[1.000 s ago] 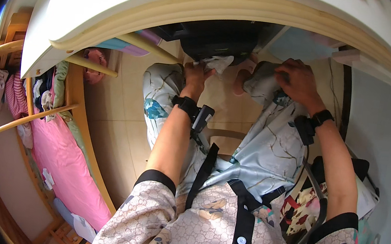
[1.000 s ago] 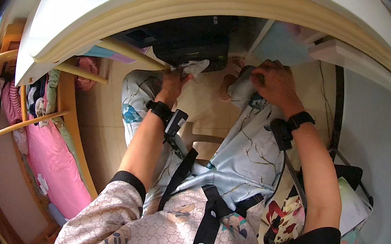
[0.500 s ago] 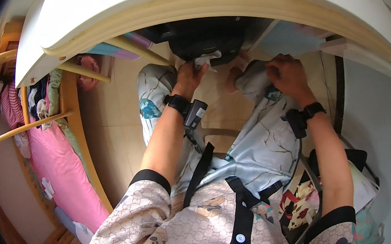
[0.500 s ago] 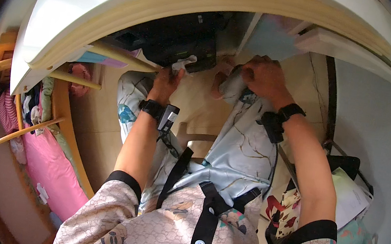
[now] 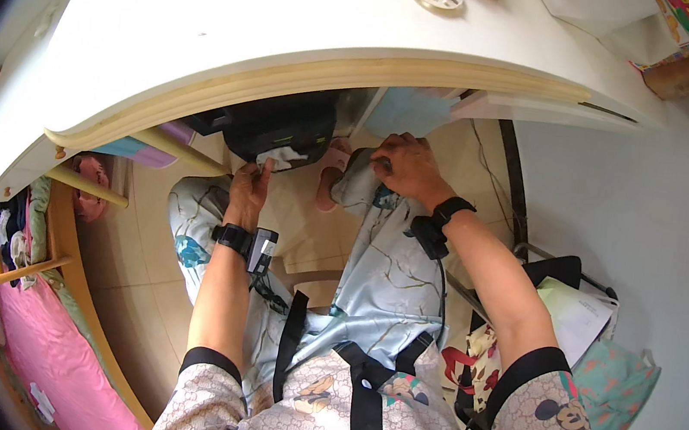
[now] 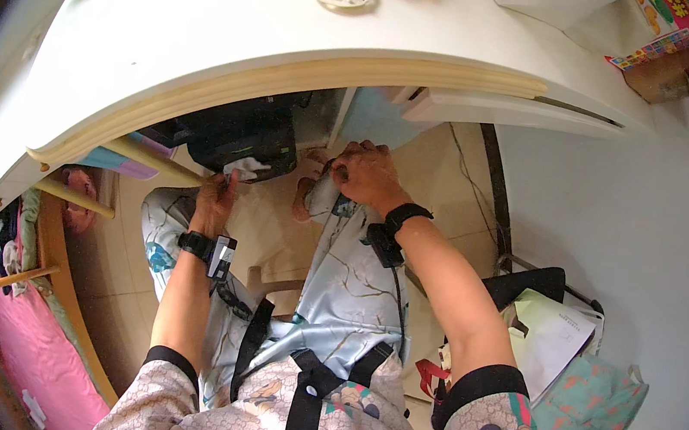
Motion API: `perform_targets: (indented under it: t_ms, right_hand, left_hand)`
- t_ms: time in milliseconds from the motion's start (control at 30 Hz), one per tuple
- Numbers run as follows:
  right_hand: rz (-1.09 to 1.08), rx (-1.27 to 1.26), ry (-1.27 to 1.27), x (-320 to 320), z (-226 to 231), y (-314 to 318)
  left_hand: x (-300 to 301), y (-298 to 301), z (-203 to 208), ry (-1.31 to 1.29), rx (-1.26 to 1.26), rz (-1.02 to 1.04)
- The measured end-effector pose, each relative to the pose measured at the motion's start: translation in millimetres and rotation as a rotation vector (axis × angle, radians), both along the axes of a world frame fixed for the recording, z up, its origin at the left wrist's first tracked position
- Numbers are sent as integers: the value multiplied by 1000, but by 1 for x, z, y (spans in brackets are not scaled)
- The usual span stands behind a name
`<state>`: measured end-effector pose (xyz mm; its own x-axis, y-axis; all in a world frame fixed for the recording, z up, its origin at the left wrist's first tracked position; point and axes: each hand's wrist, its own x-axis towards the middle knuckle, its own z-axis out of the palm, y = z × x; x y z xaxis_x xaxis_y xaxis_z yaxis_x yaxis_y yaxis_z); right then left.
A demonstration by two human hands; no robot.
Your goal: The person wipes the exterior of a computer tower with a cloth and then uses a wet wipe to clean the edge of a white desk.
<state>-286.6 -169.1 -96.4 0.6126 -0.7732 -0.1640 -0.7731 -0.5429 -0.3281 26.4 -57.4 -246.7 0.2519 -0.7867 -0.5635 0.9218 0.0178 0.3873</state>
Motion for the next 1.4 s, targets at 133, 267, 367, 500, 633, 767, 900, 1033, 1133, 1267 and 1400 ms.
perform_targets:
  t_ms: [133, 267, 367, 500, 633, 767, 900, 1033, 1133, 1267, 1400]
  right_hand:
    - [2, -18, -16, 2, 3, -2]
    - [4, -33, -48, -4, 3, -4]
    - [-16, 20, -60, -4, 2, -6]
    - [-42, -27, -73, -10, 5, -1]
    - [-40, -67, -119, -11, 4, 0]
    - [-36, -82, -148, -10, -1, -2]
    - [7, -80, -208, -6, 6, -8]
    - [-34, -81, -106, -16, 15, -11]
    - [-5, -107, -101, -11, 12, -6]
    - [14, -48, -110, 1, 13, -6]
    - [-25, -37, -55, -17, 10, -9]
  left_hand:
    - [1, 3, 1, -254, 162, -5]
    - [-17, -8, 20, -201, 329, 79]
    - [-16, 1, 19, -292, 252, -59]
    - [-13, 6, 22, -822, 132, -385]
    - [9, 12, -22, -785, 57, -347]
    - [-13, 3, 4, -1419, 109, -641]
    - [-31, -9, 43, -2065, 69, -626]
    - [-70, -32, 24, -844, -31, -320]
    - [-60, -28, -9, -257, -31, -76]
    - [-10, -5, -25, -807, 103, -165]
    - [-32, -11, 32, -423, 246, -98]
